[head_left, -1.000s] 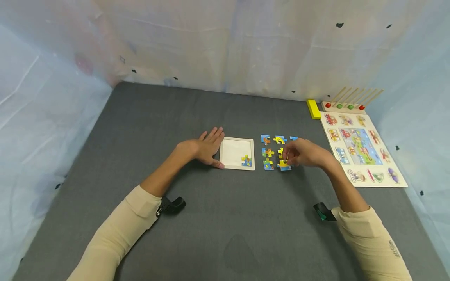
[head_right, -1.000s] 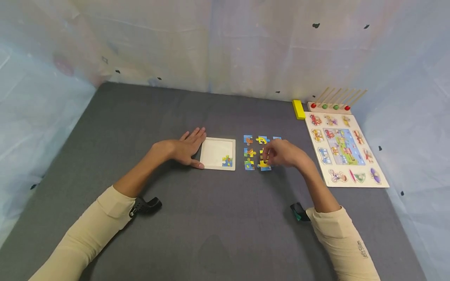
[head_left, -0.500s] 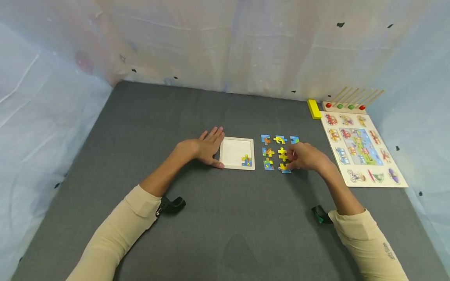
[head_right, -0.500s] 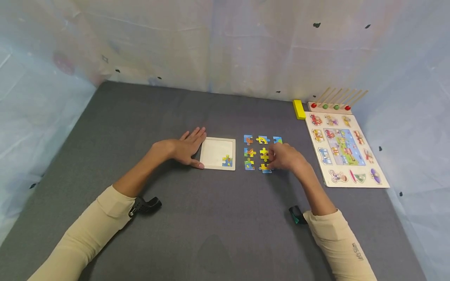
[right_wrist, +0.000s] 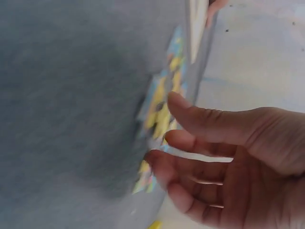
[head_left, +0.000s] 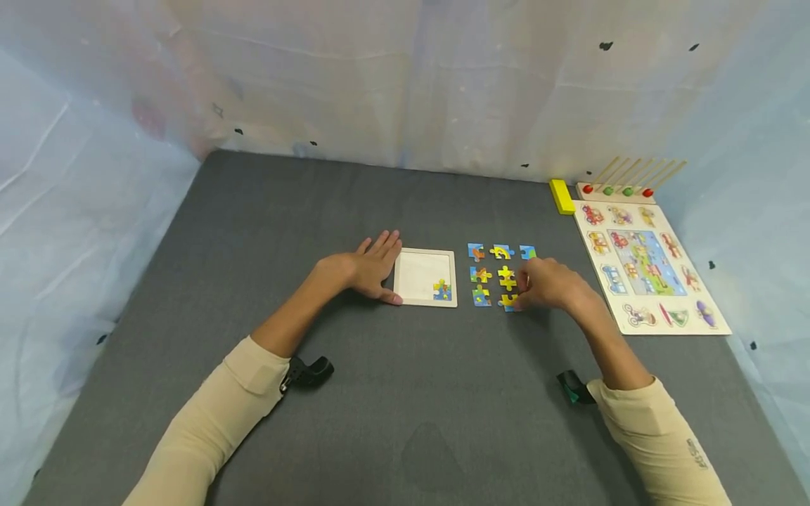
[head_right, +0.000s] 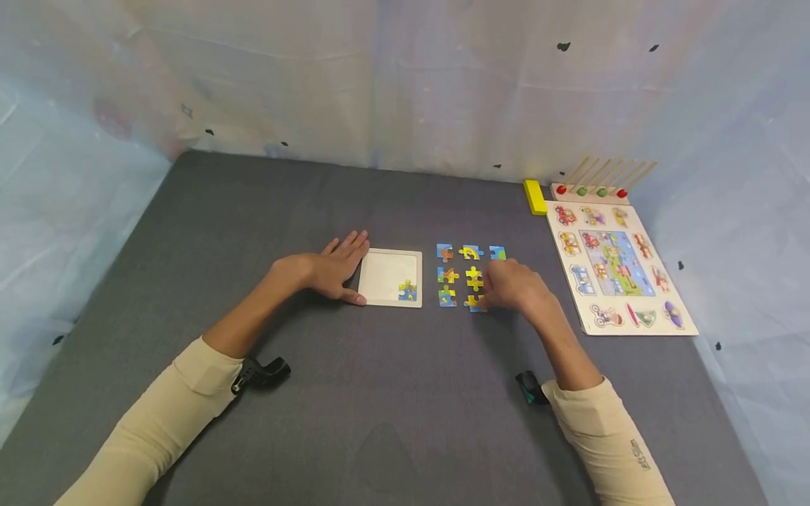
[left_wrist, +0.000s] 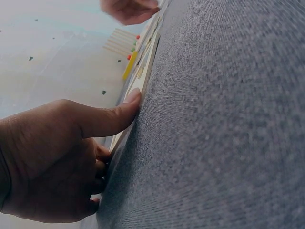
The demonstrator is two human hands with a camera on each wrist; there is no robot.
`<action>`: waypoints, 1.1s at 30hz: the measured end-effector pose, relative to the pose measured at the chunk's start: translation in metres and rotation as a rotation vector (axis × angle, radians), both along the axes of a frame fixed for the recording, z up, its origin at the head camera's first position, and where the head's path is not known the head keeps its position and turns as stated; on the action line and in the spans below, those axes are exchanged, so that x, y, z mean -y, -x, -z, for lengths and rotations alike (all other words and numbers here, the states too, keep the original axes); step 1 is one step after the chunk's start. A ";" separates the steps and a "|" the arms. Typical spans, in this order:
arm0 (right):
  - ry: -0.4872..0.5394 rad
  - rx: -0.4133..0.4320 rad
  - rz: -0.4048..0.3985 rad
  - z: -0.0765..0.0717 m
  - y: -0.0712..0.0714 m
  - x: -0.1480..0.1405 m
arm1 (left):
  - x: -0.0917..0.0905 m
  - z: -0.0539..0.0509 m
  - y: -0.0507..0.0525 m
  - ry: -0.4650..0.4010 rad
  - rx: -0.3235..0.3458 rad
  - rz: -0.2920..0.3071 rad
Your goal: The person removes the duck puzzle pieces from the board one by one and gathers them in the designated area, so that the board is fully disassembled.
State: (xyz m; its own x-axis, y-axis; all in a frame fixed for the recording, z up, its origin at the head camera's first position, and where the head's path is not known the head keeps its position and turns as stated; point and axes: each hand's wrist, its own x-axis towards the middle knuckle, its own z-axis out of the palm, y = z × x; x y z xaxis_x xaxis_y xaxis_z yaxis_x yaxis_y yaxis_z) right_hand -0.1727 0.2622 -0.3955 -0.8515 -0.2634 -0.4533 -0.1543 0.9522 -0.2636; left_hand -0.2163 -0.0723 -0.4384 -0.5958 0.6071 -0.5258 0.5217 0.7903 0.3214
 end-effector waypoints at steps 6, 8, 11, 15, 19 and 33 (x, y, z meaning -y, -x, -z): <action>0.184 -0.128 -0.142 -0.008 0.001 0.034 | 0.002 0.001 0.000 -0.012 0.001 -0.012; 0.218 -0.128 -0.199 -0.005 0.004 0.047 | 0.002 0.001 0.000 -0.016 0.004 -0.014; 0.224 -0.106 -0.251 0.002 0.007 0.068 | 0.002 0.001 -0.001 -0.009 0.008 -0.012; 0.196 -0.102 -0.276 0.012 0.011 0.088 | 0.001 0.001 -0.001 -0.008 0.011 -0.018; 0.155 -0.143 -0.274 0.020 0.011 0.097 | 0.000 0.000 -0.002 -0.016 0.016 -0.021; 0.242 -0.171 -0.235 0.018 0.007 0.099 | 0.000 -0.002 -0.001 0.000 0.008 -0.022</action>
State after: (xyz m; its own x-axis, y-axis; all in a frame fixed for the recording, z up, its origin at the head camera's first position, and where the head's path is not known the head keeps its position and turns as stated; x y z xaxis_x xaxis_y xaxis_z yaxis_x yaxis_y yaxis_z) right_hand -0.1798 0.1634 -0.4138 -0.8128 -0.5431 -0.2105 -0.4228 0.7987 -0.4282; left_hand -0.2150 -0.0723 -0.4365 -0.6047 0.5938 -0.5307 0.5017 0.8016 0.3253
